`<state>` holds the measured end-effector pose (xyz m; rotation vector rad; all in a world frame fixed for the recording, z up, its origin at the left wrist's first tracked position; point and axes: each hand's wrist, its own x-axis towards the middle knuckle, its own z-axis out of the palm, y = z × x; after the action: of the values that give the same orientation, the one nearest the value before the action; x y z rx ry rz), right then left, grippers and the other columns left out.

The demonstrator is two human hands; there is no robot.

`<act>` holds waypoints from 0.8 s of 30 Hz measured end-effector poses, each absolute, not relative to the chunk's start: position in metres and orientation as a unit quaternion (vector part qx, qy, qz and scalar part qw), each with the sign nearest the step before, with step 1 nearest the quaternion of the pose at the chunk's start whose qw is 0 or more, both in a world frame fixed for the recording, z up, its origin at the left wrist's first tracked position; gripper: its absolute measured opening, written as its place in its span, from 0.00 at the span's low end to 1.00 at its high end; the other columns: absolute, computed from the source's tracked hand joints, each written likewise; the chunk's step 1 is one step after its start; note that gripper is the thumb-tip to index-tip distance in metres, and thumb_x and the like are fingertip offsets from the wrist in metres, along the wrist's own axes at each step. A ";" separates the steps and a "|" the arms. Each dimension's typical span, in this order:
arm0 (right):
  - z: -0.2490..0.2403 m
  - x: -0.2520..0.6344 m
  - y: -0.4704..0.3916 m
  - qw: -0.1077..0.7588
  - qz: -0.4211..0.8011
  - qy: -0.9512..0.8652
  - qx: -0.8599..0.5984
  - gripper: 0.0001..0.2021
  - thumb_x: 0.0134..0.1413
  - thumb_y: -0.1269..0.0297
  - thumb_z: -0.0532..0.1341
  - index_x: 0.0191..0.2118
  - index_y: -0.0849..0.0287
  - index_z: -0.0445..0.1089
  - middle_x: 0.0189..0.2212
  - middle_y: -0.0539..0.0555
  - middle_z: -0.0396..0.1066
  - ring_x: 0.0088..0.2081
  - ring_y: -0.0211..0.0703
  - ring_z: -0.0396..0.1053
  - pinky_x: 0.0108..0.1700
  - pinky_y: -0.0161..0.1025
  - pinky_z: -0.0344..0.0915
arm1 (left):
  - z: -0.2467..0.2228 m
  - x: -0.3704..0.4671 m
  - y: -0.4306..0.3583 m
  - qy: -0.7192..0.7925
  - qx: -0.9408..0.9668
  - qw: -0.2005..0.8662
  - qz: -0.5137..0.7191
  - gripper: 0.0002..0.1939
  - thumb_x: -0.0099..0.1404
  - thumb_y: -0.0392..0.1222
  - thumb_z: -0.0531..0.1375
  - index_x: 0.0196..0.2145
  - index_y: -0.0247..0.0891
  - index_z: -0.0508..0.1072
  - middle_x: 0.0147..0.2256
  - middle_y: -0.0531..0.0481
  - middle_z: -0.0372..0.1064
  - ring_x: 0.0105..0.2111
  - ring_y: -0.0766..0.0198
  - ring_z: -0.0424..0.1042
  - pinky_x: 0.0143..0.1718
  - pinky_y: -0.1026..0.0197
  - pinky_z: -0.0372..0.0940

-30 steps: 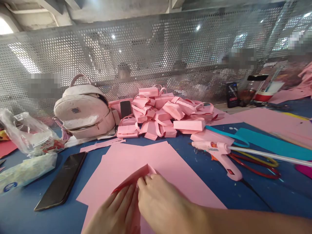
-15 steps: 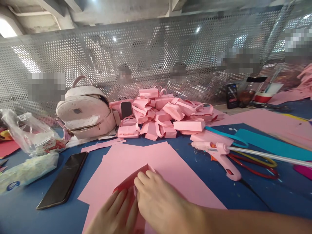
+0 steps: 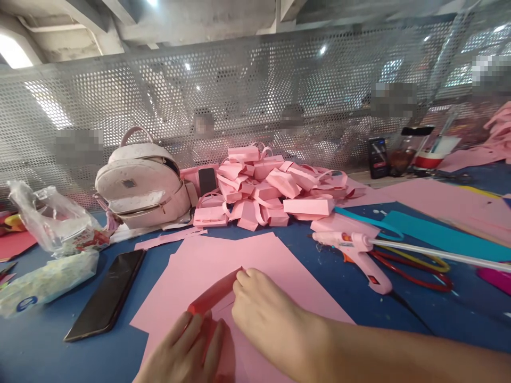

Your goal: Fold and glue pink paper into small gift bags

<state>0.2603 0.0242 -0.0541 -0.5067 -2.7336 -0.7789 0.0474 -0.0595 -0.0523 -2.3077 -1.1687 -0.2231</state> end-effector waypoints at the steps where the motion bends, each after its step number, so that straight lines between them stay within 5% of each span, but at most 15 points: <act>1: -0.054 0.260 0.024 0.130 -0.269 -0.938 -0.173 0.21 0.42 0.73 0.62 0.45 0.63 0.79 0.51 0.65 0.73 0.60 0.67 0.57 0.62 0.58 0.56 | -0.051 0.047 -0.057 -0.429 -0.857 0.272 -0.086 0.12 0.68 0.36 0.59 0.48 0.34 0.76 0.34 0.44 0.78 0.41 0.53 0.76 0.49 0.52 0.65; 7: -0.034 0.249 0.026 0.082 -0.244 -0.948 -0.186 0.15 0.42 0.74 0.64 0.40 0.62 0.79 0.46 0.66 0.75 0.53 0.64 0.64 0.59 0.56 0.56 | -0.031 0.049 -0.046 -0.412 -0.875 0.248 -0.059 0.06 0.64 0.35 0.59 0.29 0.36 0.73 0.21 0.50 0.69 0.22 0.61 0.67 0.32 0.55 0.62; 11: 0.015 0.231 0.033 0.059 -0.140 -0.974 -0.170 0.08 0.54 0.76 0.62 0.28 0.57 0.71 0.29 0.54 0.71 0.37 0.50 0.67 0.41 0.47 0.62 | 0.004 0.045 -0.040 -0.366 -0.899 0.229 -0.067 0.08 0.66 0.31 0.59 0.28 0.37 0.71 0.20 0.52 0.66 0.24 0.60 0.67 0.29 0.57 0.60; 14: 0.045 0.220 0.041 0.096 -0.137 -0.961 -0.220 0.04 0.56 0.74 0.64 0.36 0.59 0.71 0.37 0.55 0.73 0.40 0.50 0.68 0.39 0.44 0.61 | 0.029 0.040 -0.029 -0.428 -0.872 0.224 -0.078 0.07 0.65 0.30 0.60 0.30 0.38 0.69 0.28 0.50 0.71 0.29 0.58 0.70 0.31 0.58 0.62; 17: 0.052 0.220 0.056 0.059 -0.052 -0.949 -0.306 0.11 0.56 0.66 0.66 0.45 0.60 0.72 0.41 0.56 0.75 0.43 0.51 0.70 0.38 0.41 0.59 | 0.037 0.031 -0.014 -0.558 -0.820 0.128 -0.018 0.06 0.64 0.35 0.62 0.40 0.36 0.71 0.41 0.43 0.73 0.40 0.53 0.73 0.37 0.56 0.66; 20: 0.047 0.225 0.073 -0.014 0.021 -0.937 -0.349 0.05 0.55 0.67 0.63 0.37 0.57 0.76 0.33 0.52 0.78 0.34 0.44 0.73 0.29 0.36 0.53 | 0.032 0.019 0.000 -0.581 -0.812 -0.044 -0.017 0.10 0.64 0.35 0.60 0.44 0.38 0.72 0.42 0.49 0.76 0.38 0.61 0.76 0.35 0.64 0.67; 24: 0.045 0.227 0.072 -0.034 0.028 -0.941 -0.335 0.06 0.50 0.69 0.62 0.30 0.57 0.78 0.29 0.51 0.78 0.30 0.43 0.72 0.26 0.36 0.47 | 0.025 0.010 0.004 -0.563 -0.823 -0.067 -0.012 0.10 0.64 0.35 0.59 0.42 0.42 0.76 0.39 0.53 0.78 0.37 0.64 0.78 0.33 0.68 0.66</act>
<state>0.2273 0.0724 0.0448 -1.0766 -3.0219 0.0898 0.0105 0.0038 0.0252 -2.7034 -1.8502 -0.0385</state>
